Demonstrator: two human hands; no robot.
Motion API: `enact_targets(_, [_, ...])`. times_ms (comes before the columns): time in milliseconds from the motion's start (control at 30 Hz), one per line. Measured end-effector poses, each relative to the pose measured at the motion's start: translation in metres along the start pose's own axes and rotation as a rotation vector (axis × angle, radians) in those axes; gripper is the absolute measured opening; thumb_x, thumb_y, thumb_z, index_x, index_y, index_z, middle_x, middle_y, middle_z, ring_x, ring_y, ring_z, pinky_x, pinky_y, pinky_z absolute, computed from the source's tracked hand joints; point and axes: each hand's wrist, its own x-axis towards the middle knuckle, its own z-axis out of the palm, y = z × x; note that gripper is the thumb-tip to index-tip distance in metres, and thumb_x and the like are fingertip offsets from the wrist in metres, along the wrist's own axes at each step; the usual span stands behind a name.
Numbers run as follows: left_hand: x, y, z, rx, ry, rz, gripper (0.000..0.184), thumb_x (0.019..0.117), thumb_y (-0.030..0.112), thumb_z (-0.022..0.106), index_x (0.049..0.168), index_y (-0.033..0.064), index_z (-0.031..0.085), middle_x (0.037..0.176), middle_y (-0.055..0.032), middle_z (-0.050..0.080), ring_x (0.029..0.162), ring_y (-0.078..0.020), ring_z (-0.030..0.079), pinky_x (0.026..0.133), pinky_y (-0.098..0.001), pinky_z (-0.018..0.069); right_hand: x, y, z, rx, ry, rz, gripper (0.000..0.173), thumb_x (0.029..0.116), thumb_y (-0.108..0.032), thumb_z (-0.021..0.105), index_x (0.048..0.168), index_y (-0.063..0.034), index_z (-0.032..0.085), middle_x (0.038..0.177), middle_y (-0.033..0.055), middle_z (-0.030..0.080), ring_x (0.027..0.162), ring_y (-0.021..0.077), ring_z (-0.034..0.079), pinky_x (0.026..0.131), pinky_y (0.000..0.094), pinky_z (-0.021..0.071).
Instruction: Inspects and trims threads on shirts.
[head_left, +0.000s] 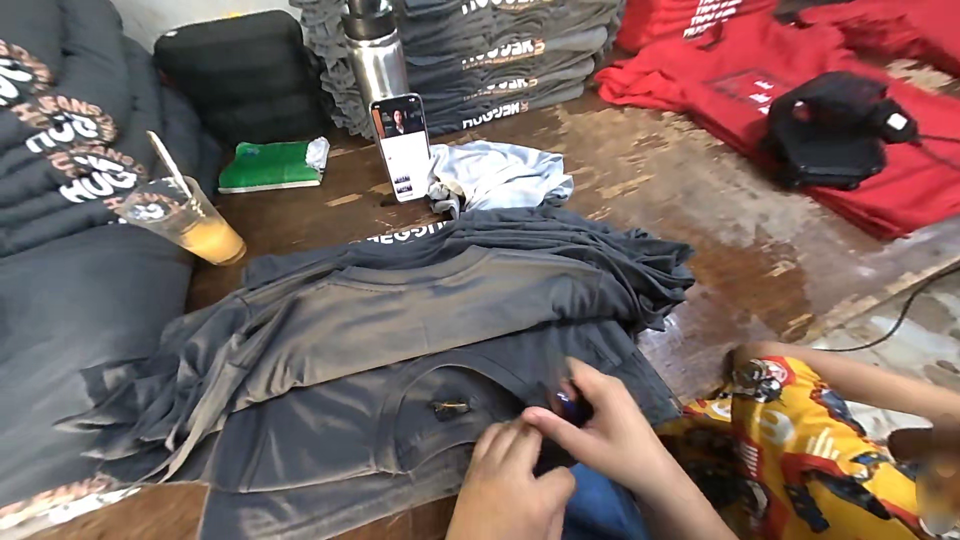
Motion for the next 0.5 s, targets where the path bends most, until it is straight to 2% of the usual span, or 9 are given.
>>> enact_targets(100, [-0.005,0.002,0.008,0.134,-0.011,0.043,0.012,0.0897,0.014,0.065,0.086,0.0182,0.076,0.104,-0.0105,0.076,0.107,-0.0279,0.072,0.099,-0.0446,0.0550,0.014,0.006,0.000,0.020,-0.218,0.059,0.031,0.0873,-0.035,0.072,0.080,-0.0095,0.055,0.067,-0.0044,0.049,0.059,-0.0003,0.044,0.053,0.0174,0.0352])
enact_targets(167, [-0.006,-0.007,0.011,0.126,0.028,0.045,0.013,0.0906,0.013,0.064,0.086,0.0167,0.076,0.104,-0.0073,0.077,0.108,-0.0248,0.072,0.098,-0.0410,0.0557,0.016,0.006,-0.001,0.021,-0.239,0.033,0.021,0.0857,-0.024,0.068,0.081,-0.0082,0.056,0.069,-0.0026,0.051,0.061,0.0000,0.046,0.054,0.0170,0.0365])
enact_targets(233, [-0.006,-0.018,0.014,0.077,0.125,0.019,0.014,0.0910,0.012,0.063,0.086,0.0144,0.076,0.099,-0.0030,0.077,0.105,-0.0191,0.072,0.095,-0.0340,0.0561,0.012,0.006,0.004,0.039,-0.136,0.005,0.013,0.0838,-0.016,0.065,0.081,-0.0070,0.056,0.069,-0.0022,0.053,0.062,-0.0014,0.048,0.055,0.0145,0.0376])
enact_targets(300, [-0.004,-0.027,0.018,-0.083,0.270,-0.051,0.013,0.0914,0.008,0.065,0.088,0.0083,0.077,0.096,-0.0035,0.078,0.101,-0.0136,0.073,0.095,-0.0260,0.0560,0.008,0.007,0.011,0.128,0.050,-0.041,0.010,0.0828,-0.009,0.064,0.083,-0.0056,0.055,0.072,-0.0038,0.054,0.064,-0.0055,0.048,0.058,0.0090,0.0395])
enact_targets(367, [-0.002,-0.030,0.019,-0.283,0.408,-0.162,0.007,0.0913,0.006,0.069,0.090,0.0044,0.076,0.095,-0.0037,0.078,0.095,-0.0069,0.073,0.090,-0.0195,0.0580,0.005,0.007,0.016,0.265,0.188,-0.040,0.013,0.0837,-0.006,0.064,0.088,-0.0084,0.052,0.076,-0.0076,0.055,0.068,-0.0073,0.051,0.061,0.0079,0.0422])
enact_targets(433, [0.000,-0.030,0.019,-0.416,0.506,-0.266,0.005,0.0895,0.003,0.071,0.093,0.0018,0.075,0.095,-0.0038,0.077,0.088,-0.0033,0.073,0.081,-0.0176,0.0606,0.005,0.007,0.019,0.417,0.252,-0.015,0.018,0.0844,-0.005,0.066,0.093,-0.0119,0.052,0.078,-0.0103,0.057,0.070,-0.0062,0.053,0.062,0.0098,0.0449])
enact_targets(500, [0.004,-0.027,0.018,-0.524,0.538,-0.333,0.010,0.0876,0.004,0.075,0.097,-0.0004,0.074,0.097,-0.0041,0.077,0.086,-0.0040,0.074,0.077,-0.0194,0.0626,0.003,0.006,0.023,0.575,0.259,0.028,0.022,0.0863,-0.002,0.066,0.098,-0.0139,0.051,0.080,-0.0116,0.058,0.070,-0.0054,0.055,0.063,0.0109,0.0468])
